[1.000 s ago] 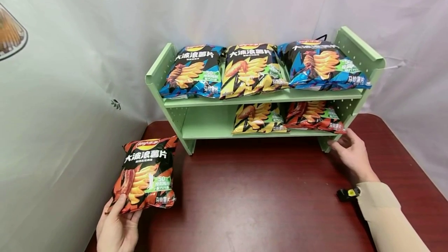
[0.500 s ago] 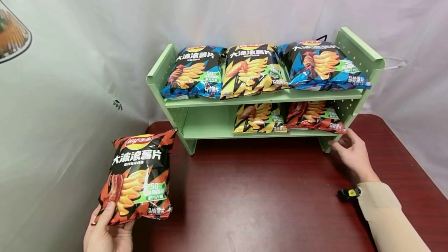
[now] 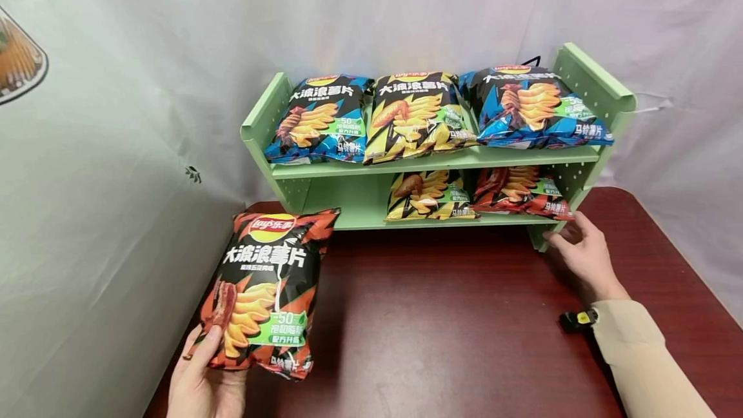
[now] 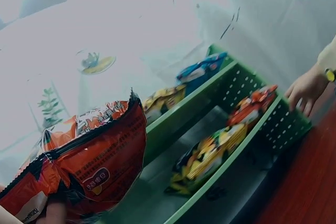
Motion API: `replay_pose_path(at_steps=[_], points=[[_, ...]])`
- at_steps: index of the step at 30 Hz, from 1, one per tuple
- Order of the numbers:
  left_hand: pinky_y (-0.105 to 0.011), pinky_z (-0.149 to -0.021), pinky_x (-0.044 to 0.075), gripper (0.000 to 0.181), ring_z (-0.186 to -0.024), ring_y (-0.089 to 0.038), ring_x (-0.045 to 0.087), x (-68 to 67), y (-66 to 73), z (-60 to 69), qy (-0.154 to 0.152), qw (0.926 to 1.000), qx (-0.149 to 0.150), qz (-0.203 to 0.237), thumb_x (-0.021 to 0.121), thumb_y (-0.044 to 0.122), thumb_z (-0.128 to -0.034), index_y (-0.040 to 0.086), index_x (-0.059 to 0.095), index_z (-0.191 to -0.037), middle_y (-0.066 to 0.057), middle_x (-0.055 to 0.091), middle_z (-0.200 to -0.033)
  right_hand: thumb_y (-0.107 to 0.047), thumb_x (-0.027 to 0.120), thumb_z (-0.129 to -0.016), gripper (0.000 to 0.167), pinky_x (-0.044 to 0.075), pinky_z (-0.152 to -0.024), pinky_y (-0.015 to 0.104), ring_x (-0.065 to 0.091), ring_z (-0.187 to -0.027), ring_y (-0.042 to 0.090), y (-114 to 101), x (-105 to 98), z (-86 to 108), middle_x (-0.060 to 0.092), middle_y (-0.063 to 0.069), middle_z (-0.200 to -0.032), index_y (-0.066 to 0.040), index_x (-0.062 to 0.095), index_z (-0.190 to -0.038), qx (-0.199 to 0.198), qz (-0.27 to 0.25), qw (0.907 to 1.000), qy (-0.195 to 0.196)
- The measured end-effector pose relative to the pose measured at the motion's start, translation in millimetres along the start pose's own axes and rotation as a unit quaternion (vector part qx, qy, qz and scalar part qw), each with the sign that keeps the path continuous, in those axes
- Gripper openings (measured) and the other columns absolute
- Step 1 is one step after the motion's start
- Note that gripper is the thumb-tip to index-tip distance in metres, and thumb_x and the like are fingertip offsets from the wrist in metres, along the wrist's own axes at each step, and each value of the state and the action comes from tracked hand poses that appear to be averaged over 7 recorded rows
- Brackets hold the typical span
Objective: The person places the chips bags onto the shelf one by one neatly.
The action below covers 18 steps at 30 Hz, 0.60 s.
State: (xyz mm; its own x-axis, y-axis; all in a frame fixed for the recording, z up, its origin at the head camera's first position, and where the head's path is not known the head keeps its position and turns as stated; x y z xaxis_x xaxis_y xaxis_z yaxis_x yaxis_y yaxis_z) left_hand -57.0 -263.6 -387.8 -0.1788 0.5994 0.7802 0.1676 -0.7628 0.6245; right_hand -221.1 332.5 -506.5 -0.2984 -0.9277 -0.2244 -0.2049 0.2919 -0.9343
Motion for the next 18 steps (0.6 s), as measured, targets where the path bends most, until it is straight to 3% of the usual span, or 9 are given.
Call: replay_pose_path(at_steps=[8, 13, 18], points=[[-0.038, -0.084, 0.063, 0.028, -0.106, -0.023, 0.074, 20.0, -19.6, 0.0, -0.039, 0.9986, -0.024, -0.028, 0.040, 0.005, -0.1103, 0.008, 0.059, -0.129, -0.010, 0.073, -0.122, 0.002, 0.071, -0.092, 0.050, 0.051, -0.075, 0.006, 0.067, -0.093, -0.015, 0.2, 1.1, -0.5, 0.069, -0.030, -0.102, -0.026, 0.064, -0.133, 0.002, -0.008, 1.0000, -0.002], [-0.035, -0.086, 0.062, 0.028, -0.107, -0.020, 0.073, 37.3, -31.4, -4.5, -0.078, 0.9940, -0.064, -0.041, 0.038, 0.008, -0.1118, 0.010, 0.057, -0.132, -0.009, 0.072, -0.123, 0.003, 0.071, -0.091, 0.051, 0.050, -0.075, 0.005, 0.066, -0.092, -0.016, 1.7, 0.1, -0.9, 0.069, -0.030, -0.101, -0.030, 0.063, -0.129, 0.005, -0.007, 1.0000, 0.002], [-0.033, -0.086, 0.062, 0.024, -0.107, -0.016, 0.072, 51.6, -42.0, -13.7, -0.077, 0.9897, -0.095, -0.075, 0.042, 0.012, -0.1119, 0.011, 0.058, -0.131, -0.005, 0.071, -0.122, 0.005, 0.070, -0.091, 0.053, 0.050, -0.075, 0.004, 0.066, -0.093, -0.016, 5.0, -0.4, -2.0, 0.067, -0.033, -0.101, -0.033, 0.062, -0.127, 0.005, -0.007, 1.0000, 0.002]])
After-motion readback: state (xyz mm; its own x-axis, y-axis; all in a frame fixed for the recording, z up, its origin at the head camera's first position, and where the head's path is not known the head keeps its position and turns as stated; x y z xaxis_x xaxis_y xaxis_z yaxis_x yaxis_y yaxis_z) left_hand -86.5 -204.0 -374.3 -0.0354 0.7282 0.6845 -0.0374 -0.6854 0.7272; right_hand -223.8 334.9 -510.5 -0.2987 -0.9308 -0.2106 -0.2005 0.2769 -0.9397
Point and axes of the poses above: each hand's wrist, its own z-axis away from the middle knuckle, its own x-axis out of the palm, y = z × x, the point moved 4 cm from there along -z, towards the middle knuckle
